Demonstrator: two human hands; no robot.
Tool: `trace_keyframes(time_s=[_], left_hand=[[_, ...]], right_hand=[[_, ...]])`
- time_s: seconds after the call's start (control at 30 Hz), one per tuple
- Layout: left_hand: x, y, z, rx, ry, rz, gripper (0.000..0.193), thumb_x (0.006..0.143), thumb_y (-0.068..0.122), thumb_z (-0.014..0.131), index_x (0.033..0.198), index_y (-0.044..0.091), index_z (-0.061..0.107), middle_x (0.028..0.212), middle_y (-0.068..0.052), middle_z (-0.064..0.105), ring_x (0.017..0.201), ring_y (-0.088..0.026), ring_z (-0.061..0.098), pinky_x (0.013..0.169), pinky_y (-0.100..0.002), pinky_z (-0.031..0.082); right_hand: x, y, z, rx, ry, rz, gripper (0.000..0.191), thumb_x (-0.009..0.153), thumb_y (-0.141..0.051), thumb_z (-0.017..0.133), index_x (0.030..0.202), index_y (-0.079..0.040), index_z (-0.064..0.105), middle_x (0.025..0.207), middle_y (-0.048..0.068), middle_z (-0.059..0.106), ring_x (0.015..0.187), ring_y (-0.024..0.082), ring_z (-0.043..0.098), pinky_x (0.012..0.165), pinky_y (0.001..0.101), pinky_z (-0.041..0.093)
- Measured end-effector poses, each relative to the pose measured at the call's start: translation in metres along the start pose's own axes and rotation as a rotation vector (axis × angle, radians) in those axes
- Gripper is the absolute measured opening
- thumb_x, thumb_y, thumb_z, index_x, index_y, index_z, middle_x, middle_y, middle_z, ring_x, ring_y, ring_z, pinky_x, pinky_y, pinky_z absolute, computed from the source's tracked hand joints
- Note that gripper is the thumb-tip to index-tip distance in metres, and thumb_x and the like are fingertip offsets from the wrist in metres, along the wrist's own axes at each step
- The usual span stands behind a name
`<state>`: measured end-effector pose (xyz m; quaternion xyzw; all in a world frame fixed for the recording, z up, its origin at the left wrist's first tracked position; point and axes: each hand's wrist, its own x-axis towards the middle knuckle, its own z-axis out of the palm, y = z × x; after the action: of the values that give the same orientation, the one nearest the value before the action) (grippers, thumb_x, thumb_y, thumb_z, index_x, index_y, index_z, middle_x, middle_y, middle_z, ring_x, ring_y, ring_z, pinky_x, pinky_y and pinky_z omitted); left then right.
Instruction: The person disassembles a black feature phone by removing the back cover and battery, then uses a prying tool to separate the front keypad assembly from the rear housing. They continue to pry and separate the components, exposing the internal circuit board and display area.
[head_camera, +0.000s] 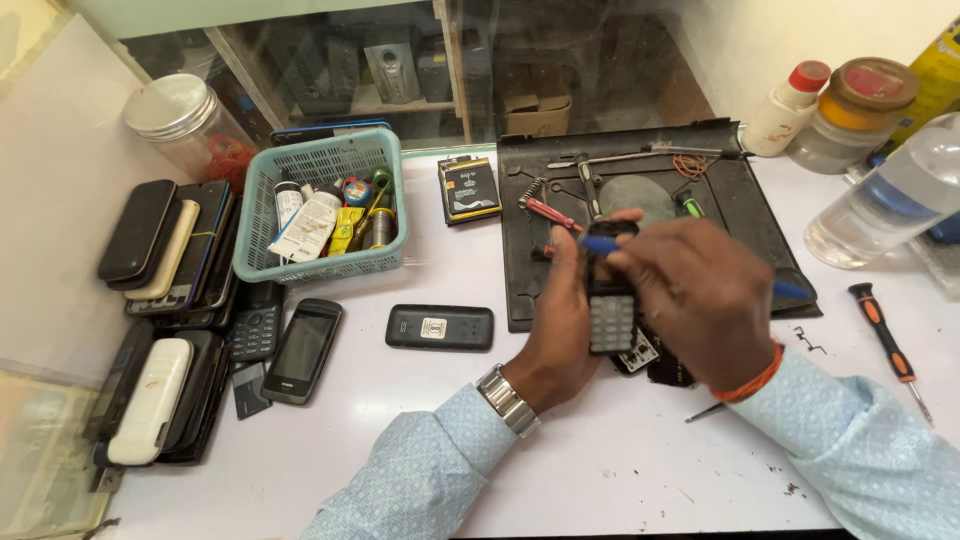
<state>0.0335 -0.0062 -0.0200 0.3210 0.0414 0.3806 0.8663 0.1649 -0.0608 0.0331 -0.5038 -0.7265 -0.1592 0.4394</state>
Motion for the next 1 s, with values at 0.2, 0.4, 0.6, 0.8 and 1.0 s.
trace_keyframes(time_s=[0.2,0.4,0.6,0.8,1.0], left_hand=[[-0.001,0.006,0.0,0.134,0.049,0.016,0.071,0.109,0.063,0.014,0.151,0.014,0.043,0.12,-0.004,0.063,0.109,-0.014,0.063,0.095,-0.032,0.055],[0.001,0.004,0.003,0.273,-0.019,0.039,0.077,0.11,0.066,0.013,0.152,0.009,0.045,0.125,-0.003,0.062,0.104,-0.013,0.06,0.089,-0.03,0.054],[0.0,0.001,-0.001,0.336,0.001,0.052,0.08,0.107,0.068,0.013,0.152,0.01,0.045,0.114,-0.005,0.062,0.094,-0.013,0.06,0.084,-0.028,0.054],[0.005,0.006,-0.003,0.484,0.012,0.008,0.087,0.104,0.071,0.013,0.156,0.01,0.047,0.098,0.0,0.056,0.084,-0.009,0.055,0.077,-0.026,0.053],[0.006,0.021,-0.006,0.331,0.062,-0.004,0.077,0.109,0.064,0.019,0.151,0.008,0.051,0.095,0.0,0.057,0.079,-0.009,0.056,0.073,-0.026,0.054]], right_hand=[[-0.005,-0.007,0.0,0.026,-0.034,0.002,0.016,0.087,-0.007,0.082,0.099,-0.002,0.073,0.094,0.011,0.072,0.078,0.024,0.07,0.065,0.0346,0.054],[0.004,-0.004,-0.004,0.036,0.017,0.054,0.012,0.095,-0.003,0.08,0.104,-0.004,0.073,0.103,0.009,0.072,0.089,0.023,0.072,0.074,0.0325,0.058],[0.001,0.0,-0.002,-0.056,0.021,-0.028,0.014,0.087,-0.006,0.082,0.098,-0.004,0.074,0.097,0.011,0.071,0.085,0.028,0.07,0.073,0.038,0.056],[0.002,0.032,-0.012,-0.079,0.116,0.073,0.013,0.106,-0.007,0.083,0.106,-0.001,0.072,0.099,0.012,0.071,0.086,0.024,0.069,0.074,0.0318,0.054],[-0.002,0.03,-0.013,0.007,0.105,0.171,0.014,0.103,-0.007,0.083,0.108,0.0,0.072,0.097,0.013,0.072,0.079,0.022,0.068,0.068,0.0301,0.052]])
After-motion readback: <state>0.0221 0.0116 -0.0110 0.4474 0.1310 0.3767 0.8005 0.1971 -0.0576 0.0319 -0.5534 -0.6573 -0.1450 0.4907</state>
